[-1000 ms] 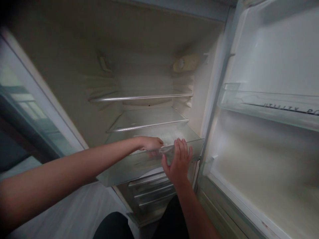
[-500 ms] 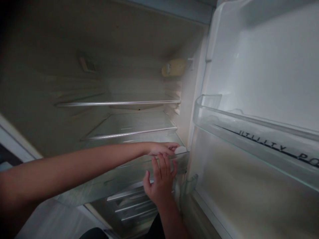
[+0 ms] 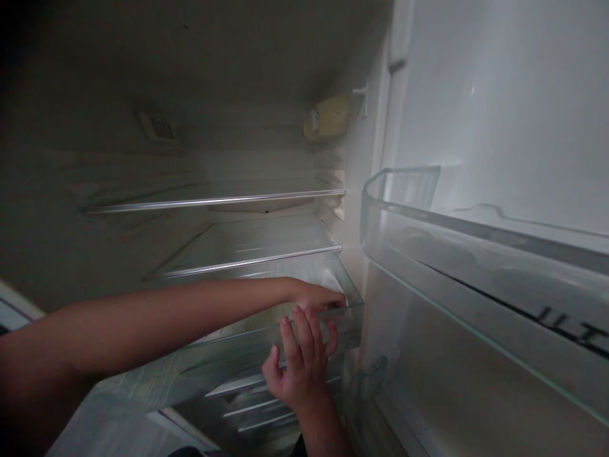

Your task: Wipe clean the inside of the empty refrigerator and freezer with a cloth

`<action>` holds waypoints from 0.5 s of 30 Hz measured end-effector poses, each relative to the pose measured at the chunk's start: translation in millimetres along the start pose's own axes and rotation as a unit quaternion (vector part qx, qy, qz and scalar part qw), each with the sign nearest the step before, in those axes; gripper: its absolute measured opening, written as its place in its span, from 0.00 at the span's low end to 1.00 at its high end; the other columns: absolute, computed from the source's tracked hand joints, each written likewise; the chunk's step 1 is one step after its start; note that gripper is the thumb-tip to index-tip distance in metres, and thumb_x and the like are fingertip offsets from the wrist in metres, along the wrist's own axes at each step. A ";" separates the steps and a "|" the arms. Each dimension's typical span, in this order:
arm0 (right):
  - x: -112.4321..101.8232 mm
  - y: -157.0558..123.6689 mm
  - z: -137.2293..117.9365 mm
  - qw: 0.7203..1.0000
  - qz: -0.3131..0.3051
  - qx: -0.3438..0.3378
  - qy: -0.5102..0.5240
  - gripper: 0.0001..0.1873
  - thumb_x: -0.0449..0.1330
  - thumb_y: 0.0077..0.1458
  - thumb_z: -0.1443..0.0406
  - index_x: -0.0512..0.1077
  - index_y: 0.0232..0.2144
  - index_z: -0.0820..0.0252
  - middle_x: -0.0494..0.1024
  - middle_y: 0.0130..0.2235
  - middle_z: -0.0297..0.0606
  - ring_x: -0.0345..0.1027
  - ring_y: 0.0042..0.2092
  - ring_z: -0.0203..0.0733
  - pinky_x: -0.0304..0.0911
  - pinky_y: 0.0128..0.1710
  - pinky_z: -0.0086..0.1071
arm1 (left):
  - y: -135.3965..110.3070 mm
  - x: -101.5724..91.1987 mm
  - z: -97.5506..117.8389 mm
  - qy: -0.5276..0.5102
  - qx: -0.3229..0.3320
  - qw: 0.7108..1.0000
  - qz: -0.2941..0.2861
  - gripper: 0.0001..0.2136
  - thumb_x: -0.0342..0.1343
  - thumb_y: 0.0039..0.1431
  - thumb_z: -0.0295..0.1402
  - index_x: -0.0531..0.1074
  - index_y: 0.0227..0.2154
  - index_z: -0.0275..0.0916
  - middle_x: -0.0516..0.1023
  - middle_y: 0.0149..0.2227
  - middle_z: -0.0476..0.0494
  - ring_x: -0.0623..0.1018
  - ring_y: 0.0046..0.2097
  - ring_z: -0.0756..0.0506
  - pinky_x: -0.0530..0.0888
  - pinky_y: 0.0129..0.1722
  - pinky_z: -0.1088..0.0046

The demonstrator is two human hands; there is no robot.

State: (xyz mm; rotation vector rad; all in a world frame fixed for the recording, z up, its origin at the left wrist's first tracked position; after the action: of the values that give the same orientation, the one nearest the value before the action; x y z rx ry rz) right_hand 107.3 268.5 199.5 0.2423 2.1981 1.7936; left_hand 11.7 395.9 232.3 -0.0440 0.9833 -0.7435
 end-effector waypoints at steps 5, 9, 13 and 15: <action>2.3 -0.4 0.0 1.000 0.016 -0.011 -0.001 0.22 0.55 0.59 0.66 0.66 0.55 0.64 0.73 0.56 0.52 0.59 0.66 0.55 0.43 0.66 0.59 | -5.0 -10.9 -10.1 0.220 -0.091 0.970 0.043 0.22 0.61 0.53 0.33 0.69 0.51 0.36 0.77 0.52 0.37 0.76 0.50 0.40 0.72 0.50 0.67; 3.0 -0.9 0.2 1.000 0.019 -0.007 -0.008 0.22 0.55 0.58 0.65 0.66 0.55 0.63 0.73 0.55 0.50 0.60 0.65 0.54 0.44 0.66 0.58 | -6.5 -28.6 -31.1 0.205 -0.181 0.951 0.146 0.32 0.64 0.51 0.42 0.66 0.56 0.30 0.70 0.60 0.26 0.71 0.60 0.34 0.68 0.58 0.63; 3.7 -1.8 0.4 1.000 0.024 -0.009 -0.009 0.24 0.55 0.58 0.65 0.65 0.57 0.62 0.73 0.56 0.50 0.60 0.64 0.55 0.43 0.66 0.59 | -4.1 -50.4 -56.5 0.115 -0.223 0.933 0.260 0.38 0.60 0.55 0.40 0.53 0.64 0.27 0.59 0.68 0.22 0.64 0.67 0.34 0.62 0.64 0.63; 4.0 -2.1 0.9 1.000 0.023 -0.012 -0.009 0.26 0.55 0.57 0.65 0.64 0.58 0.62 0.73 0.56 0.51 0.60 0.64 0.56 0.43 0.66 0.59 | -3.2 -59.8 -64.3 0.090 -0.214 0.924 0.303 0.37 0.58 0.56 0.37 0.51 0.65 0.29 0.59 0.68 0.25 0.60 0.69 0.34 0.57 0.67 0.60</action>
State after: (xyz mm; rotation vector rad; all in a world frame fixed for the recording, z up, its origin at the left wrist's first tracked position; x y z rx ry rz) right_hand 103.9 270.2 196.8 0.3059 2.1753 1.8329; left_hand -59.2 447.1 240.6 -0.0479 1.2380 0.0469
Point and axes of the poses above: each hand's wrist, its own y-axis towards the middle knuckle, its own x-axis out of the palm, z = x × y, the point moved 4 cm from there along y, towards the middle knuckle
